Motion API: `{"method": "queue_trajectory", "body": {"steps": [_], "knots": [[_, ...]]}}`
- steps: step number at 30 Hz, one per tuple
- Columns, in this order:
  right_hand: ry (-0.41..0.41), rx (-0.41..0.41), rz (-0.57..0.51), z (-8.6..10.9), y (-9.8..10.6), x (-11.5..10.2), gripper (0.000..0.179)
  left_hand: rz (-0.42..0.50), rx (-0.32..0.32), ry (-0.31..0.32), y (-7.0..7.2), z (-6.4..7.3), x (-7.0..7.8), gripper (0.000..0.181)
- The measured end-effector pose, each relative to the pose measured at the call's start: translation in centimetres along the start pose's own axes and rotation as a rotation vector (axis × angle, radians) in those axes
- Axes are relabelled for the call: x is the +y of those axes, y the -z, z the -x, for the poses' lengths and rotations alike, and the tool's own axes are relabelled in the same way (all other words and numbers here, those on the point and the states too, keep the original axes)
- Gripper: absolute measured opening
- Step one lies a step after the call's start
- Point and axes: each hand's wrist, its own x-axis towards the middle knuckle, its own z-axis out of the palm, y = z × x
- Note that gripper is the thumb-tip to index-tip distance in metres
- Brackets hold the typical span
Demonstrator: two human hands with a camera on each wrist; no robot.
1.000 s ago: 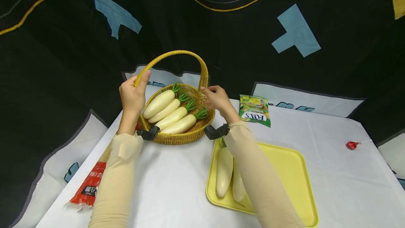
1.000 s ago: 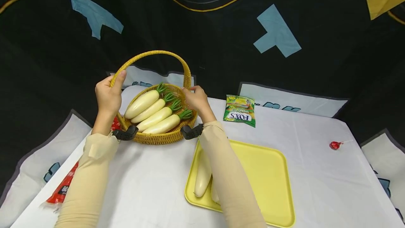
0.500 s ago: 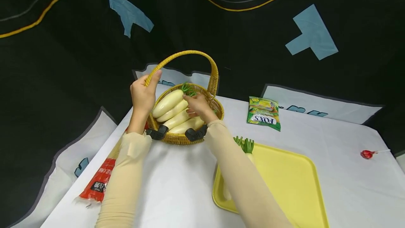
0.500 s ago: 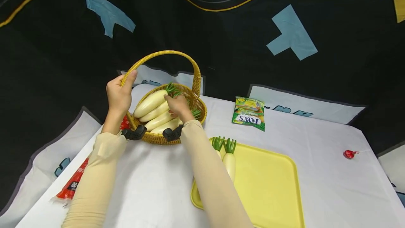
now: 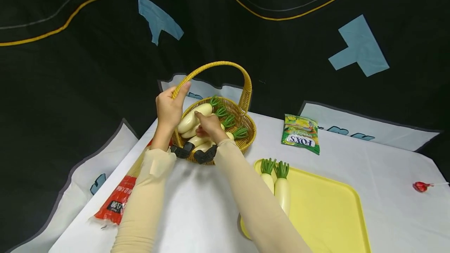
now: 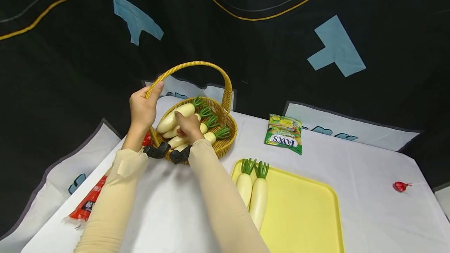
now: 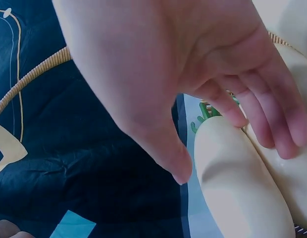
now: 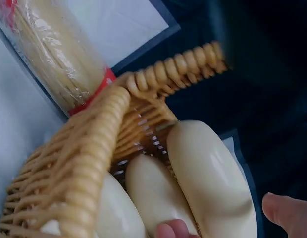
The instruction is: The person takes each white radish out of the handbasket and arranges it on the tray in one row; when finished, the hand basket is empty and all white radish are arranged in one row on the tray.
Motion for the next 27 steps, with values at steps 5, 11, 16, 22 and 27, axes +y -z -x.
{"method": "queue_trajectory", "body": {"steps": [5,11,16,22,27], "knots": [[-0.025,0.108,0.04,-0.6,-0.9,0.0,0.052,0.007,-0.002,0.013,-0.2,0.1,0.0,0.048],[-0.005,0.176,0.145,-0.8,-1.4,0.1,0.085,0.014,-0.005,0.011,0.0,0.6,0.9,0.05],[-0.001,0.219,0.195,-0.9,-1.7,0.3,0.095,0.025,-0.016,0.033,0.4,1.5,3.6,0.045],[-0.013,0.21,0.145,-1.3,-1.8,0.3,0.09,0.023,-0.019,0.017,0.6,1.3,3.6,0.045],[-0.009,0.209,0.099,-1.3,-1.7,0.3,0.077,0.025,-0.015,0.008,0.7,1.2,3.5,0.046]]}}
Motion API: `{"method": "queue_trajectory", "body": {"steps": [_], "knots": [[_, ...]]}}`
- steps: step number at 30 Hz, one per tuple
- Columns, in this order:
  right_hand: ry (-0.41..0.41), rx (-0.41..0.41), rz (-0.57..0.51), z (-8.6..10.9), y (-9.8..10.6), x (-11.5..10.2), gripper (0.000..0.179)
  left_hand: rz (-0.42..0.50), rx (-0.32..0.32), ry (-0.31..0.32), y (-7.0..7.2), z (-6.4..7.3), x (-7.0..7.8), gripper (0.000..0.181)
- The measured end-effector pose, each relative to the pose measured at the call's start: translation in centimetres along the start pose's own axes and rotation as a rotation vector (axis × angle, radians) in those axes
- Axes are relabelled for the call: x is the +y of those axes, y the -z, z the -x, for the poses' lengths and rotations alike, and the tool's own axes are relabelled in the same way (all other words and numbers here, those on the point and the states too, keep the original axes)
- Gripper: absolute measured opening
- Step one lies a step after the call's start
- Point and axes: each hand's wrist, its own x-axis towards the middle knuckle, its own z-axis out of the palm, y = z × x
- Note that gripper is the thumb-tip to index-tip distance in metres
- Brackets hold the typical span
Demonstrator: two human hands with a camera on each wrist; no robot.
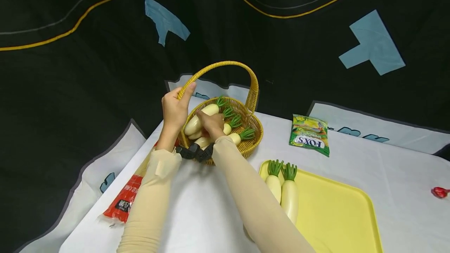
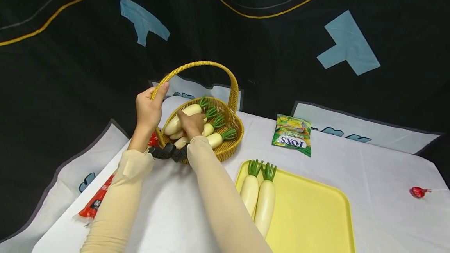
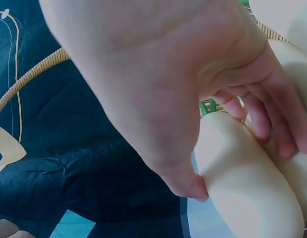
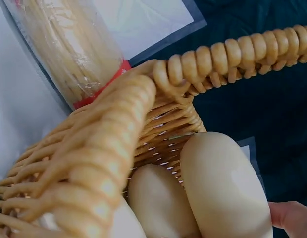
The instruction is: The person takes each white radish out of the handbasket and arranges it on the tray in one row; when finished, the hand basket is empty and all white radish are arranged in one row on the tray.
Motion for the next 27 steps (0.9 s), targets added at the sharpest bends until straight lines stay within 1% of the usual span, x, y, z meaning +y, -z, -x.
{"method": "queue_trajectory", "body": {"steps": [4,10,13,16,20,24,27], "knots": [[-0.013,-0.005,-0.043,0.0,0.1,0.1,0.072,0.006,0.001,0.008,0.0,0.0,0.0,0.046],[-0.028,-0.022,-0.089,-0.1,0.2,0.2,0.07,0.011,0.005,0.008,0.0,0.0,0.1,0.046],[-0.03,-0.034,-0.104,-0.1,0.3,0.2,0.065,0.012,0.002,0.006,0.0,0.0,0.1,0.046],[-0.031,-0.046,-0.116,-0.2,0.4,0.2,0.058,0.008,0.001,0.006,-0.2,-0.4,-1.1,0.046],[-0.024,-0.06,-0.117,-0.2,0.5,0.2,0.054,-0.002,0.005,0.005,-0.5,-1.0,-2.8,0.046],[-0.001,-0.073,-0.113,-0.2,0.8,0.5,0.053,-0.004,0.006,-0.006,-0.7,-1.1,-3.5,0.049],[0.037,-0.099,-0.117,-0.2,1.0,0.8,0.048,-0.001,0.012,-0.019,-0.7,-1.1,-3.6,0.051]]}}
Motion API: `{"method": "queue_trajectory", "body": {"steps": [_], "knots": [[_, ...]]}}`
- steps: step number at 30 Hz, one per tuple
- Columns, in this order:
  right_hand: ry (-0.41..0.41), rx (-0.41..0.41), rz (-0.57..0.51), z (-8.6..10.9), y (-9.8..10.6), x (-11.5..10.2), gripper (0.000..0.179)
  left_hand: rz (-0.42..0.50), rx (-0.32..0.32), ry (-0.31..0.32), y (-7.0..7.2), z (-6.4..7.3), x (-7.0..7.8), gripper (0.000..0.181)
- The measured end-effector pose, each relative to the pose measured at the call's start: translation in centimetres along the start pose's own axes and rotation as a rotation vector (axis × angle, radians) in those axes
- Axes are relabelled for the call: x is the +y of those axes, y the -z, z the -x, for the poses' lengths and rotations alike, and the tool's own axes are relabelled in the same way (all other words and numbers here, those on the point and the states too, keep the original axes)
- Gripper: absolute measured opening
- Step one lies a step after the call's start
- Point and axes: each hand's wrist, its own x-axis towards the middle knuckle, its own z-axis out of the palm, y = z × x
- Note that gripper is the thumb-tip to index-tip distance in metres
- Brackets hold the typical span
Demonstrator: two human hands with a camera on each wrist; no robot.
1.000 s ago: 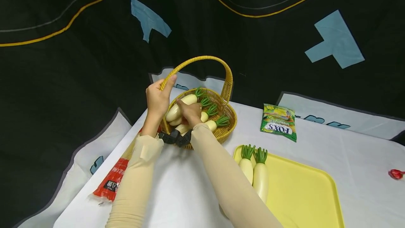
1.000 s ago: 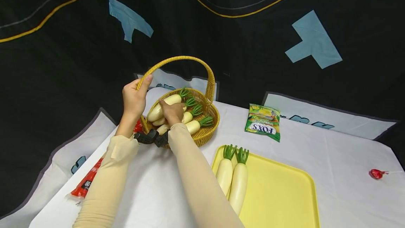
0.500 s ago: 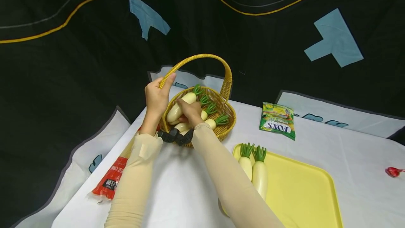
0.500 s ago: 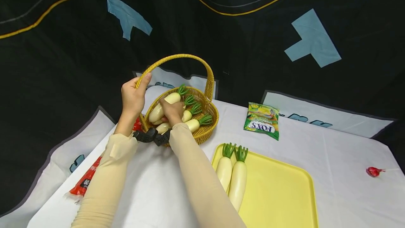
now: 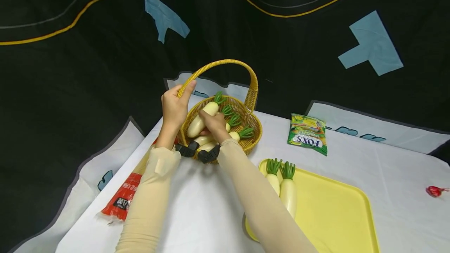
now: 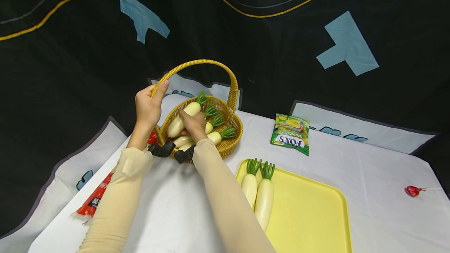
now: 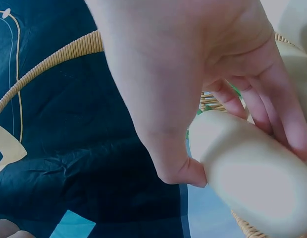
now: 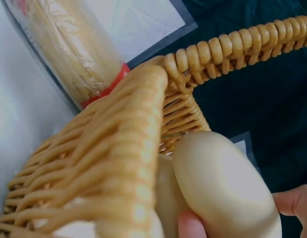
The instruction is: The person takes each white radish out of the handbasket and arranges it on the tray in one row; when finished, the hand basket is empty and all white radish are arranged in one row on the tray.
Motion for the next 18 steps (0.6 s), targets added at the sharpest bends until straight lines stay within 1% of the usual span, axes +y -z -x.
{"method": "queue_trajectory", "body": {"steps": [5,8,14,18], "knots": [[0.071,-0.051,0.011,0.4,0.6,0.4,0.036,-0.001,-0.002,-0.001,0.0,0.0,0.1,0.052],[0.103,-0.082,0.022,0.7,1.1,0.5,0.034,-0.007,0.003,-0.002,0.1,0.0,0.2,0.052],[0.151,-0.111,0.03,1.6,2.7,0.6,0.041,-0.007,0.004,0.004,0.1,0.1,0.4,0.05],[0.152,-0.134,-0.011,2.3,4.3,0.4,0.052,-0.012,0.001,0.008,0.0,0.1,0.3,0.051]]}}
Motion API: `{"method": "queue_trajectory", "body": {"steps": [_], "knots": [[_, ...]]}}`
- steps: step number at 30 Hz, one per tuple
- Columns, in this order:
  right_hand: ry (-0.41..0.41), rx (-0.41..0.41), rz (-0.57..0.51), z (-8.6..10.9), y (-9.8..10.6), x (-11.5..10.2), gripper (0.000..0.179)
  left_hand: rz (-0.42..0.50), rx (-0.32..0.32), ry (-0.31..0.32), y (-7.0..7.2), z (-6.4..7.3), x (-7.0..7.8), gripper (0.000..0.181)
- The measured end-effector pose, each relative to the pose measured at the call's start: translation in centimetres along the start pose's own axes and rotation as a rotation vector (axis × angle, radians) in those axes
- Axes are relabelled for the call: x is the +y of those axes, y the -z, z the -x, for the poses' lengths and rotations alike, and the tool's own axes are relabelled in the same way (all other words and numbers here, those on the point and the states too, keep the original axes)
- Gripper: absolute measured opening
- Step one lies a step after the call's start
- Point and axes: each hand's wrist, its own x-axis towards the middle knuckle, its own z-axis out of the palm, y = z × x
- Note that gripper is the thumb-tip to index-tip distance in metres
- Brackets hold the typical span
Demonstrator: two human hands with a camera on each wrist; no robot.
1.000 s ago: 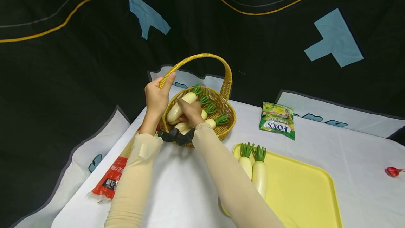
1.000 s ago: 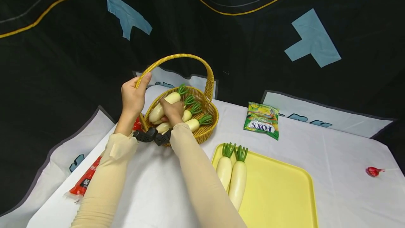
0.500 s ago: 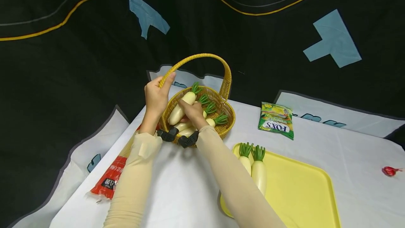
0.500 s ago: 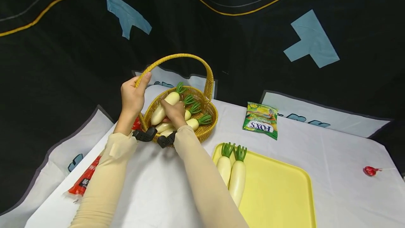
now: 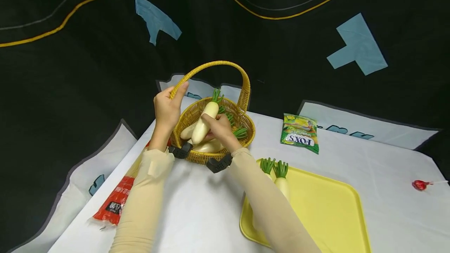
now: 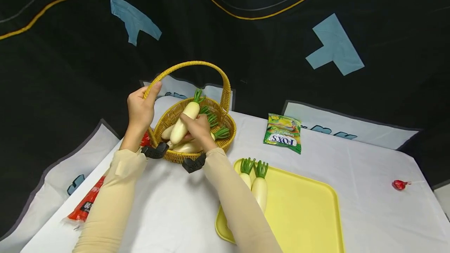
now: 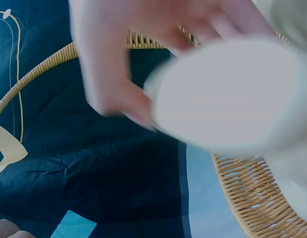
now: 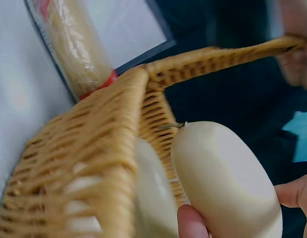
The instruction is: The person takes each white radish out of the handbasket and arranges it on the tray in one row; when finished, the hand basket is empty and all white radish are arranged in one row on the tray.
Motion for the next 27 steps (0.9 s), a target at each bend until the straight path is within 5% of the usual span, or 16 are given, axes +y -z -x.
{"method": "queue_trajectory", "body": {"steps": [8,15,22,27], "knots": [[0.027,0.055,0.002,3.3,4.2,-1.4,0.064,0.015,-0.011,0.001,0.7,1.0,3.3,0.047],[0.038,0.085,0.08,7.2,10.5,-1.5,0.061,0.027,-0.015,0.007,0.6,0.9,3.5,0.047],[-0.047,0.091,0.271,12.1,18.5,1.2,0.064,0.026,-0.032,0.011,0.4,0.9,3.6,0.046],[-0.129,0.094,0.342,15.1,21.9,4.3,0.064,0.035,-0.027,0.018,0.5,1.0,3.4,0.044]]}}
